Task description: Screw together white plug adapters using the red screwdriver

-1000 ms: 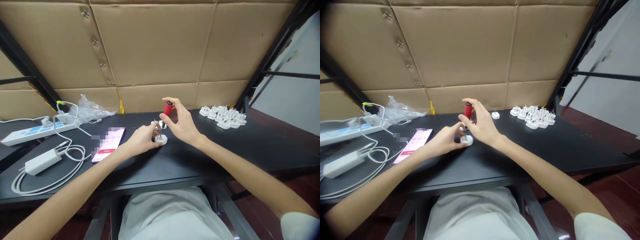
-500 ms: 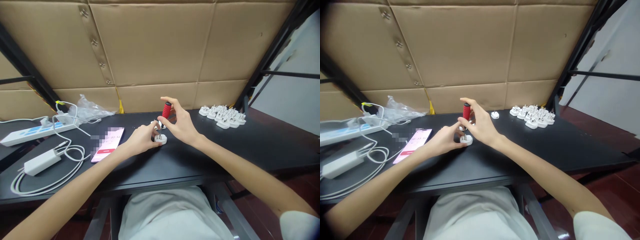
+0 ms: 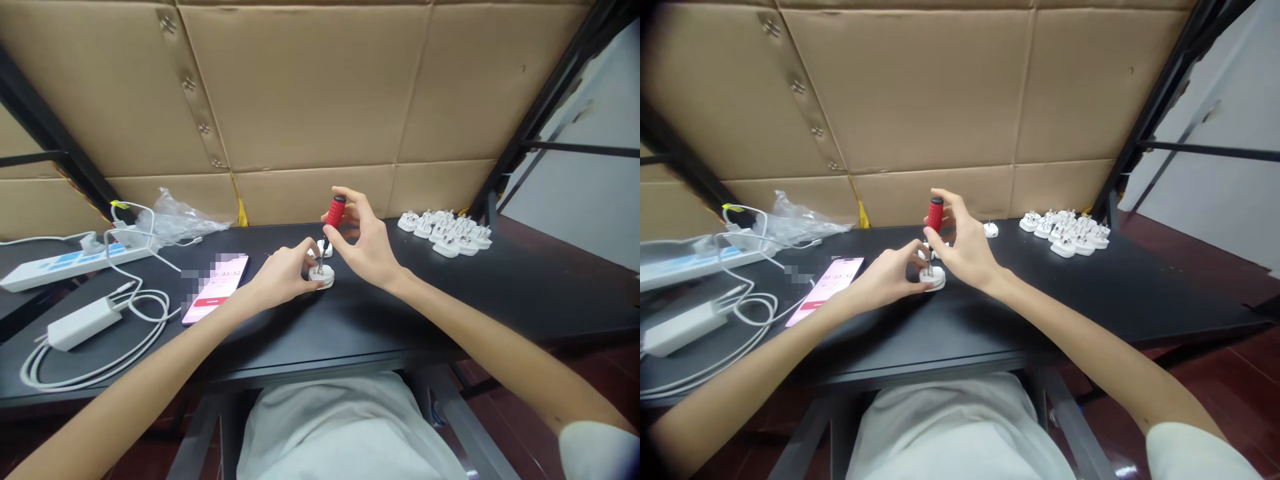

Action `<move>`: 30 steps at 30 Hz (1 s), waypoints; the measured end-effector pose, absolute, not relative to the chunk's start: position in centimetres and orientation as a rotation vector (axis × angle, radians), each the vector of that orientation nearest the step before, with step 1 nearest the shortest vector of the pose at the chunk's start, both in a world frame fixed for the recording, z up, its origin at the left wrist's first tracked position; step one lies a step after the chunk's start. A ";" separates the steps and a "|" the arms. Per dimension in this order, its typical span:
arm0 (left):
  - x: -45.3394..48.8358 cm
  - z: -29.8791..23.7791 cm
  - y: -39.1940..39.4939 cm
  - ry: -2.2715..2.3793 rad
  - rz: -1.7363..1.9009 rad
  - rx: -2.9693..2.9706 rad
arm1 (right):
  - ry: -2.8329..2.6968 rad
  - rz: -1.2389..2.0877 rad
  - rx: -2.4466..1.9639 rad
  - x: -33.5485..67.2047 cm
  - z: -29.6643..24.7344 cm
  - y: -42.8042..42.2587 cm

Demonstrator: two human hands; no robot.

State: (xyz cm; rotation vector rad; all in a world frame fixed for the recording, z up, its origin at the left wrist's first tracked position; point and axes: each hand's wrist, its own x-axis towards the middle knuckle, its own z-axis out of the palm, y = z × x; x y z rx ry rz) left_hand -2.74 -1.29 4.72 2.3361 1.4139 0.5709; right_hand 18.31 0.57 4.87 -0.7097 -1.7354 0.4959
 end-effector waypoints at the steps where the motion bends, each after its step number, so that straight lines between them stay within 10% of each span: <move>1: -2.7 4.7 -1.3 1.410 0.577 2.338 | -1.734 0.495 -0.715 18.3 4.9 0.6; 30: -3.1 3.5 -0.6 1.283 0.684 2.271 | -2.452 0.516 -0.821 19.9 4.7 1.6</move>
